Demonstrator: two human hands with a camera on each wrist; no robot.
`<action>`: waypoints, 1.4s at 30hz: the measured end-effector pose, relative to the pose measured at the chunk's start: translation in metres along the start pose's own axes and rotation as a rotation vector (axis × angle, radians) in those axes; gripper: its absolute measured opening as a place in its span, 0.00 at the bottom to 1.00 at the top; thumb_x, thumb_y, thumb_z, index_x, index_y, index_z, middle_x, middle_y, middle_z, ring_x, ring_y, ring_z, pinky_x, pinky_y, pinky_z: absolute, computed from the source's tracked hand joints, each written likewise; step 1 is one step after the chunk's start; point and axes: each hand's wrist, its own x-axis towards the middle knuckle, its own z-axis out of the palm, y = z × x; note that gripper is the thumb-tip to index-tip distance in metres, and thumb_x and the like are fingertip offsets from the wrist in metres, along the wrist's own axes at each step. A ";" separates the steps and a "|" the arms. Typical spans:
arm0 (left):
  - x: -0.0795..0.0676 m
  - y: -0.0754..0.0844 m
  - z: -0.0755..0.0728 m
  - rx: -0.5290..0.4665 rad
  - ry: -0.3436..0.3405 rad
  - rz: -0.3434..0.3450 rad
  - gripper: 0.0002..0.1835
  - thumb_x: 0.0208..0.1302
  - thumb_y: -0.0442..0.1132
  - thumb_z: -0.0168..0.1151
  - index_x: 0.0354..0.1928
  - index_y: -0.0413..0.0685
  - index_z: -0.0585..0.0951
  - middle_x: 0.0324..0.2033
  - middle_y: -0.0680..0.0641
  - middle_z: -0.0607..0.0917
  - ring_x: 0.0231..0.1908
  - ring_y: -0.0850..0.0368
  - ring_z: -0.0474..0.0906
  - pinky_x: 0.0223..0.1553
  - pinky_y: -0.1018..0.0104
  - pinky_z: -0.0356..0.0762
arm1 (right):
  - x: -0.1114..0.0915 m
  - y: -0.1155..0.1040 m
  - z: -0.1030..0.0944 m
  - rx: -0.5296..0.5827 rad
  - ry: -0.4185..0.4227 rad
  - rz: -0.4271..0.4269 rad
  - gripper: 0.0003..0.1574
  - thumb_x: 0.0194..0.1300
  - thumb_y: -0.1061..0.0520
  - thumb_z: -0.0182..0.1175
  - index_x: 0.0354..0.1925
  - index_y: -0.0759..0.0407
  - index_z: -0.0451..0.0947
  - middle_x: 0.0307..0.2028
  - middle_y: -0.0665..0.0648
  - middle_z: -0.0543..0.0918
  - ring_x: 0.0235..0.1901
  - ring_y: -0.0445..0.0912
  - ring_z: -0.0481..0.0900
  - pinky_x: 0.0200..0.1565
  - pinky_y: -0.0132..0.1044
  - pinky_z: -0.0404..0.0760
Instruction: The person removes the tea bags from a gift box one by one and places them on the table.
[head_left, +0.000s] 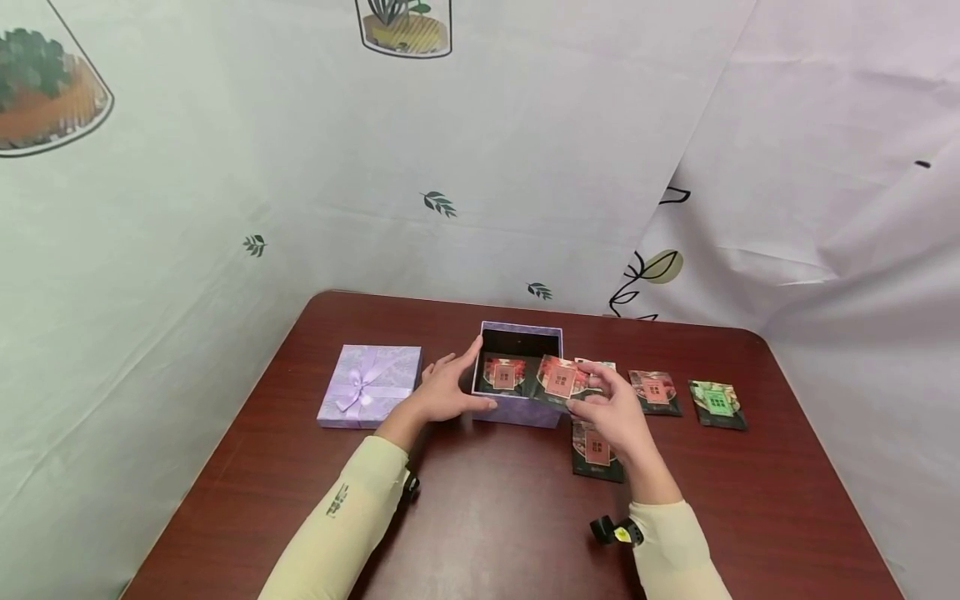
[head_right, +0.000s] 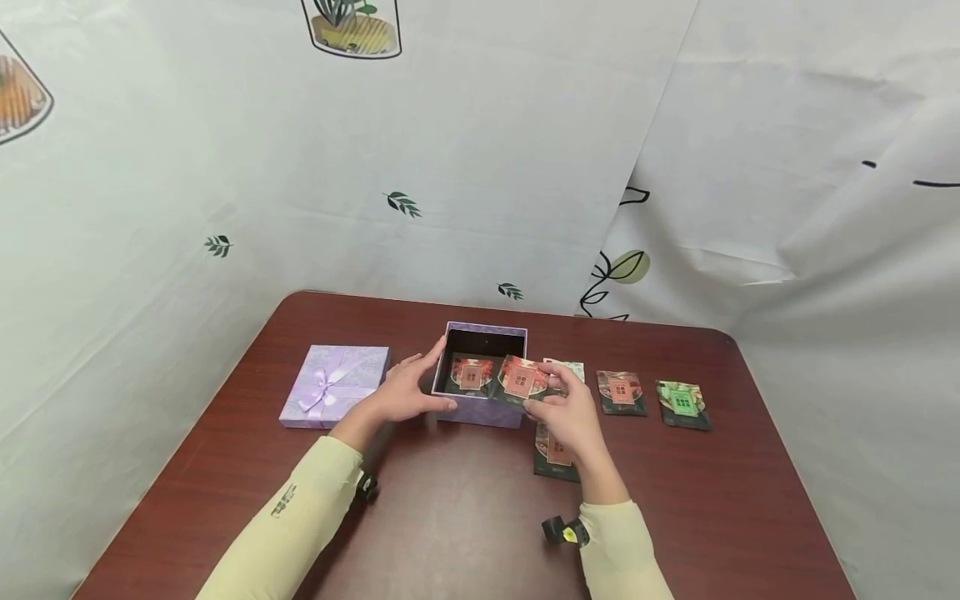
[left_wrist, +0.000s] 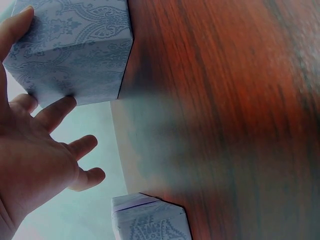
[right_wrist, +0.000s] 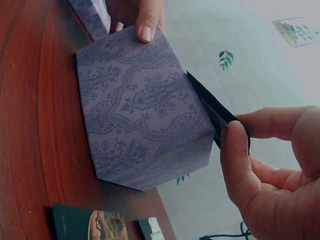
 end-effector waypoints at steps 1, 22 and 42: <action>0.000 0.000 0.000 0.000 0.000 0.000 0.62 0.52 0.64 0.73 0.81 0.67 0.44 0.74 0.51 0.62 0.74 0.38 0.48 0.66 0.32 0.40 | -0.001 0.001 -0.001 0.008 0.001 0.003 0.40 0.62 0.71 0.66 0.69 0.60 0.67 0.60 0.67 0.67 0.32 0.44 0.81 0.39 0.46 0.84; -0.001 0.000 0.000 -0.004 0.002 -0.010 0.62 0.52 0.65 0.73 0.80 0.71 0.43 0.74 0.51 0.62 0.74 0.39 0.47 0.66 0.32 0.38 | -0.021 0.013 -0.019 0.091 0.022 0.036 0.40 0.61 0.72 0.66 0.69 0.62 0.66 0.52 0.68 0.73 0.32 0.44 0.83 0.31 0.41 0.83; 0.000 0.000 0.000 -0.011 -0.008 -0.017 0.62 0.52 0.64 0.73 0.81 0.68 0.43 0.74 0.51 0.61 0.74 0.40 0.47 0.66 0.33 0.37 | -0.032 0.035 -0.049 0.148 0.044 0.007 0.39 0.61 0.74 0.64 0.69 0.70 0.63 0.46 0.61 0.78 0.35 0.42 0.84 0.38 0.42 0.84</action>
